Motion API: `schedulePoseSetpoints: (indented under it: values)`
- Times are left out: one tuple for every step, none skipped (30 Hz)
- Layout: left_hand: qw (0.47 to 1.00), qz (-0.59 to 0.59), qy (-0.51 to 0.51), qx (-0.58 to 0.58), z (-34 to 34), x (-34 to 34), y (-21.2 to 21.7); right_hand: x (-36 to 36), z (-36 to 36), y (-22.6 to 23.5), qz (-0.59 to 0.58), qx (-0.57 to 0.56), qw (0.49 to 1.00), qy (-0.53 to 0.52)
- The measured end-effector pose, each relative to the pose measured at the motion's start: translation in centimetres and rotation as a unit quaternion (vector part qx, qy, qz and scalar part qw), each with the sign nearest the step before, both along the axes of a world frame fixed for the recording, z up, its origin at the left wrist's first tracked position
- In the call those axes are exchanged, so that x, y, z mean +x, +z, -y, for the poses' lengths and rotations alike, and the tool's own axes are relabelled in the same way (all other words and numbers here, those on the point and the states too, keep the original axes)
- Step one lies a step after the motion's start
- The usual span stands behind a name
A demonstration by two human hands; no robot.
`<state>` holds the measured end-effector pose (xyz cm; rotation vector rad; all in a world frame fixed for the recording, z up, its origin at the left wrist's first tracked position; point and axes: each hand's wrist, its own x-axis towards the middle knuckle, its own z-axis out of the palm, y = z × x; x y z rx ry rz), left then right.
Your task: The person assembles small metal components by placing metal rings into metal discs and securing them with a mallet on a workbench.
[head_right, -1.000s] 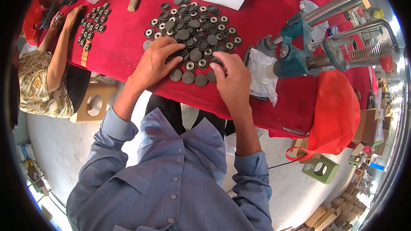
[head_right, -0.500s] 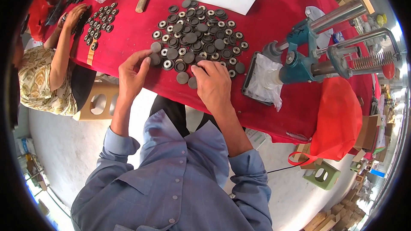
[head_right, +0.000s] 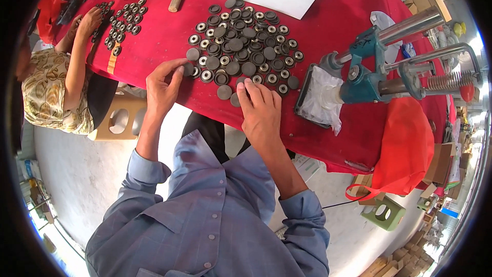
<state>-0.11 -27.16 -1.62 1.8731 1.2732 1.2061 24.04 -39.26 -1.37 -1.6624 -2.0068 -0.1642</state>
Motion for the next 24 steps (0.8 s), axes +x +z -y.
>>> schedulePoseSetpoints:
  values:
    - [1.0, 0.0, 0.0, 0.002, -0.1, 0.1, -0.1, -0.2, 0.1, 0.0, 0.0, 0.002, 1.0, 0.0]
    - [1.0, -0.007, 0.0, 0.001, -0.3, 0.2, -0.3, -0.3, 0.1, -0.1, 0.004, 0.001, 1.0, -0.003]
    - [1.0, -0.013, 0.0, 0.0, -0.4, 0.3, -0.5, -0.4, 0.1, 0.0, 0.008, 0.001, 1.0, -0.006]
    - [1.0, -0.013, -0.001, 0.003, -0.4, 0.4, -0.5, -0.4, 0.1, 0.0, 0.008, 0.003, 1.0, -0.007]
    - [0.999, -0.043, -0.002, 0.005, -0.4, 0.4, -0.5, -0.4, 0.1, 0.0, 0.004, 0.003, 1.0, -0.007]
    - [0.997, -0.073, -0.003, 0.008, -0.5, 0.5, -0.5, -0.4, 0.0, 0.0, -0.001, 0.004, 1.0, -0.008]
    - [0.998, -0.059, -0.003, 0.019, -0.4, 0.8, -0.5, -0.3, 0.1, -0.1, -0.001, 0.005, 1.0, -0.008]
    - [0.998, -0.059, -0.003, 0.02, -0.2, 1.0, -0.5, -0.3, 0.1, -0.2, -0.012, 0.005, 1.0, -0.008]
    - [0.999, -0.041, 0.006, 0.019, 0.0, 1.2, -0.5, -0.2, 0.1, -0.3, -0.024, 0.004, 1.0, -0.009]
    - [0.999, -0.022, 0.015, 0.018, 0.2, 1.3, -0.4, -0.1, 0.0, -0.1, -0.024, 0.005, 1.0, -0.009]
    - [0.999, -0.023, 0.015, 0.018, 0.3, 1.1, -0.6, -0.1, 0.0, 0.1, -0.024, 0.0, 1.0, -0.007]
    - [0.997, -0.03, 0.016, 0.071, 0.3, 0.9, -1.1, -0.1, -0.1, 0.3, -0.025, -0.004, 1.0, -0.006]
    - [0.991, -0.037, 0.016, 0.124, 0.4, 0.9, -1.2, 0.0, -0.2, 0.3, -0.024, -0.004, 1.0, -0.006]
    - [0.991, -0.036, 0.016, 0.124, 0.4, 0.9, -1.4, 0.1, -0.3, 0.4, -0.029, -0.004, 1.0, -0.003]
    - [0.981, -0.086, -0.012, 0.175, 0.6, 0.9, -1.6, 0.2, -0.4, 0.4, -0.033, -0.004, 0.999, 0.001]
    - [0.964, -0.138, -0.038, 0.225, 0.8, 0.8, -1.6, 0.2, -0.6, 0.7, -0.034, -0.005, 0.999, 0.002]
    - [0.957, -0.182, -0.039, 0.221, 1.2, 0.8, -1.8, 0.4, -0.8, 1.1, -0.019, -0.005, 1.0, 0.001]
    - [0.958, -0.183, -0.038, 0.219, 1.2, 0.8, -1.8, 0.4, -1.1, 1.4, -0.005, -0.006, 1.0, 0.001]
    - [0.951, -0.207, -0.04, 0.228, 1.1, 0.7, -1.7, 0.3, -1.5, 1.6, -0.007, -0.008, 1.0, 0.003]
    - [0.943, -0.231, -0.042, 0.236, 1.1, 0.6, -1.5, 0.2, -2.1, 1.7, -0.042, -0.006, 0.999, -0.006]
    - [0.939, -0.243, -0.052, 0.238, 1.0, 0.4, -1.3, -0.1, -2.7, 1.8, -0.077, -0.004, 0.997, -0.016]
    - [0.939, -0.244, -0.052, 0.236, 1.0, 0.3, -1.2, -0.4, -3.1, 2.1, -0.077, -0.006, 0.997, -0.015]
    - [0.934, -0.258, -0.064, 0.239, 0.9, 0.1, -1.2, -1.1, -3.6, 2.4, -0.099, -0.015, 0.995, -0.011]
    - [0.928, -0.273, -0.077, 0.242, 0.9, -0.1, -1.2, -1.7, -4.1, 2.4, -0.121, -0.024, 0.992, -0.007]
